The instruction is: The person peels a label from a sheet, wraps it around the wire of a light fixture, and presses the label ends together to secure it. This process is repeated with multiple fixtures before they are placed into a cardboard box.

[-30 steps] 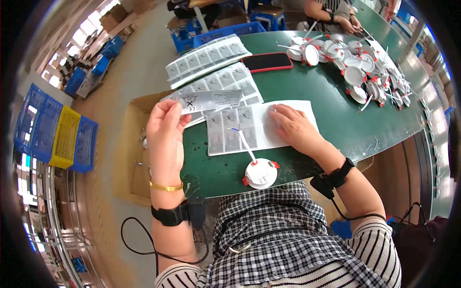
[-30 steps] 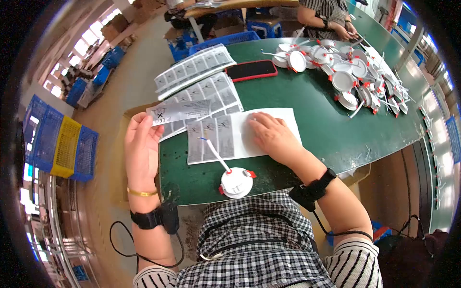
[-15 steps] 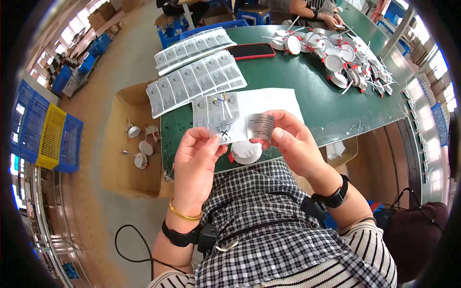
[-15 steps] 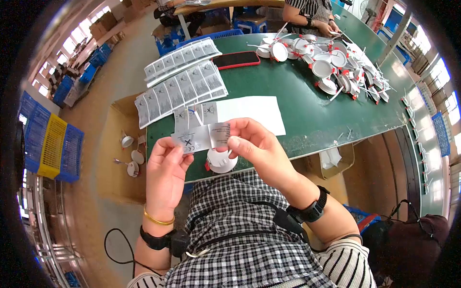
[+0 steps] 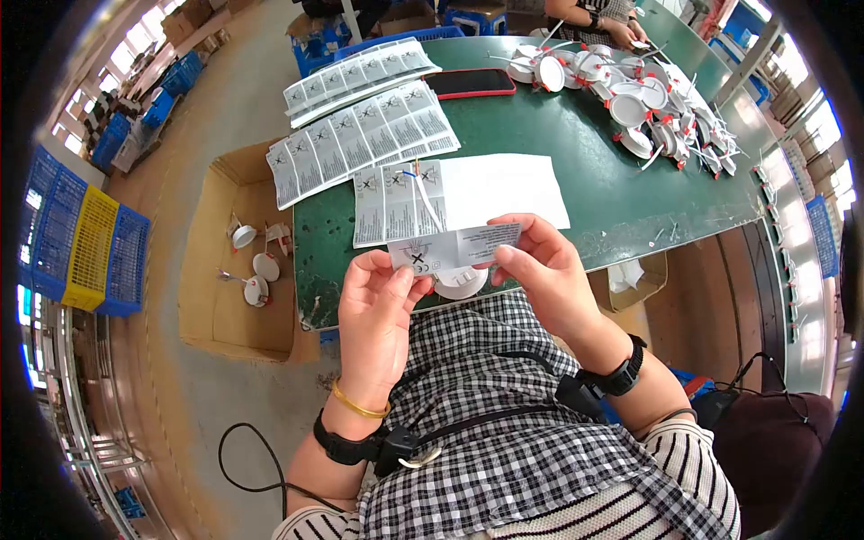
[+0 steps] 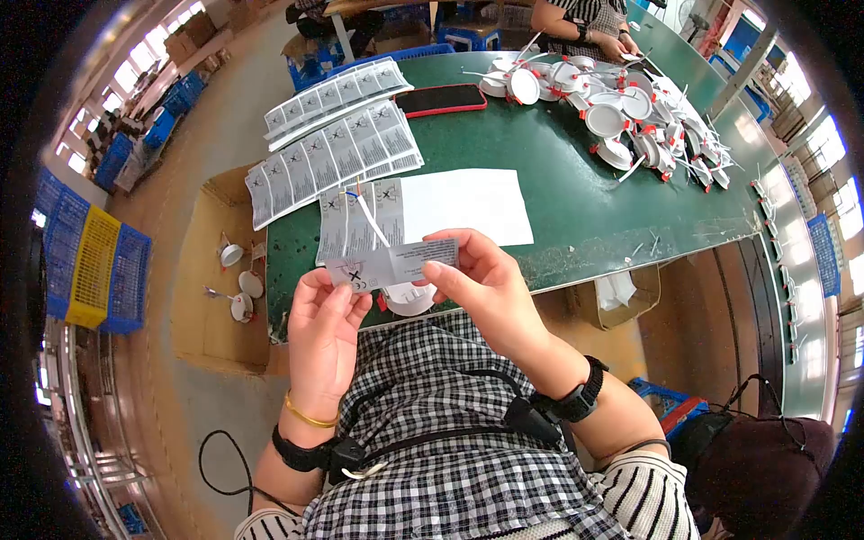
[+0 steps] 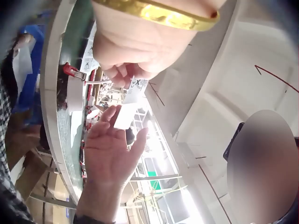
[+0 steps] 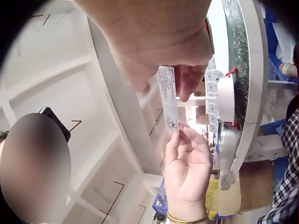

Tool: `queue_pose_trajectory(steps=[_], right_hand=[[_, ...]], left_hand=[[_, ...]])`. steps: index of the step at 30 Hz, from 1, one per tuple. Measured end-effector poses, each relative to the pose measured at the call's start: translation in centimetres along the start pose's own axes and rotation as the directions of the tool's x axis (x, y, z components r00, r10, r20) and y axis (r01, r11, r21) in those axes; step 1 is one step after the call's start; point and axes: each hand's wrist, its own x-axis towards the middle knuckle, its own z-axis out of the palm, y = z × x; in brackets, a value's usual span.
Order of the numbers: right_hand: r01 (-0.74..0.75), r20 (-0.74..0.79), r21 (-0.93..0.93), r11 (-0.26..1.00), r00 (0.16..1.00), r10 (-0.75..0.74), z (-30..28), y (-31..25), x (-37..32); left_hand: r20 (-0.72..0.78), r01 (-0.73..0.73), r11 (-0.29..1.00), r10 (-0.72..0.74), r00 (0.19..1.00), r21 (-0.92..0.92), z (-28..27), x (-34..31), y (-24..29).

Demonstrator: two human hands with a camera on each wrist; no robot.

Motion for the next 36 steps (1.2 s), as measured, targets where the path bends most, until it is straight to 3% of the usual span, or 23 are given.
queue_pose_trajectory(steps=[4, 6, 7, 9, 11, 13, 15, 17, 19, 21, 24, 26, 31, 33, 36], right_hand=[[0.058, -0.079, -0.085, 0.995, 0.995, -0.065, -0.9, 0.7, 0.2], [0.102, -0.085, -0.139, 0.985, 0.990, -0.114, -1.0, 0.1, 0.2], [0.104, -0.086, -0.138, 0.985, 0.990, -0.116, -1.3, -0.2, 0.1], [0.064, 0.070, -0.275, 0.959, 0.996, -0.047, -1.9, -0.6, 0.1], [0.028, 0.115, -0.251, 0.968, 0.993, 0.001, -1.8, -0.8, 0.0], [-0.003, 0.169, -0.247, 0.969, 0.984, 0.046, -1.9, -0.7, -0.1], [0.004, 0.170, -0.217, 0.976, 0.985, 0.034, -1.8, -0.4, 0.0], [-0.035, 0.156, -0.224, 0.974, 0.985, 0.071, -1.6, -0.7, 0.1], [-0.009, 0.186, -0.231, 0.973, 0.981, 0.053, -1.8, -0.8, 0.2], [0.019, 0.217, -0.236, 0.972, 0.976, 0.034, -2.1, -1.0, 0.4], [0.043, 0.196, -0.287, 0.957, 0.980, 0.015, -2.4, -0.8, 0.6], [0.032, 0.200, -0.275, 0.961, 0.979, 0.025, -1.8, -1.1, 0.9], [0.048, 0.240, -0.276, 0.960, 0.971, 0.021, -1.5, -1.4, 1.2], [0.085, 0.295, -0.309, 0.947, 0.955, 0.011, -1.7, -1.6, 1.4], [0.089, 0.196, -0.384, 0.919, 0.981, -0.013, -2.3, -2.3, 3.2]], left_hand=[[0.044, 0.058, 0.998, -0.059, 0.997, 0.038, 0.2, -0.1, 0.1], [0.060, -0.013, 0.971, -0.002, 0.998, 0.237, 0.2, -0.1, 0.6], [0.061, -0.013, 0.971, -0.001, 0.998, 0.239, -0.3, 0.2, 0.8], [0.191, -0.205, 0.773, 0.111, 0.975, 0.600, -1.2, 0.8, 1.4], [0.256, -0.233, 0.742, 0.085, 0.963, 0.629, -0.5, 1.1, 2.0], [0.323, -0.207, 0.684, -0.044, 0.945, 0.699, -0.3, 1.4, 2.4], [0.300, -0.098, 0.747, -0.141, 0.943, 0.658, -0.1, 1.3, 2.3], [0.316, -0.161, 0.790, -0.043, 0.948, 0.592, -0.1, 1.7, 2.3], [0.201, -0.070, 0.895, -0.022, 0.979, 0.441, -0.9, 2.6, 3.2], [0.102, -0.065, 0.846, 0.013, 0.995, 0.529, -1.7, 3.1, 3.7], [0.120, -0.077, 0.809, 0.009, 0.993, 0.583, -1.3, 2.9, 4.6], [0.378, -0.330, 0.604, 0.049, 0.924, 0.726, -0.1, 2.8, 4.6], [0.407, -0.291, 0.603, -0.061, 0.912, 0.743, 0.7, 2.5, 4.4], [0.409, -0.218, 0.633, -0.172, 0.896, 0.743, 0.3, 2.4, 4.4], [0.473, -0.244, 0.688, -0.162, 0.866, 0.683, 0.4, 2.4, 4.7]])
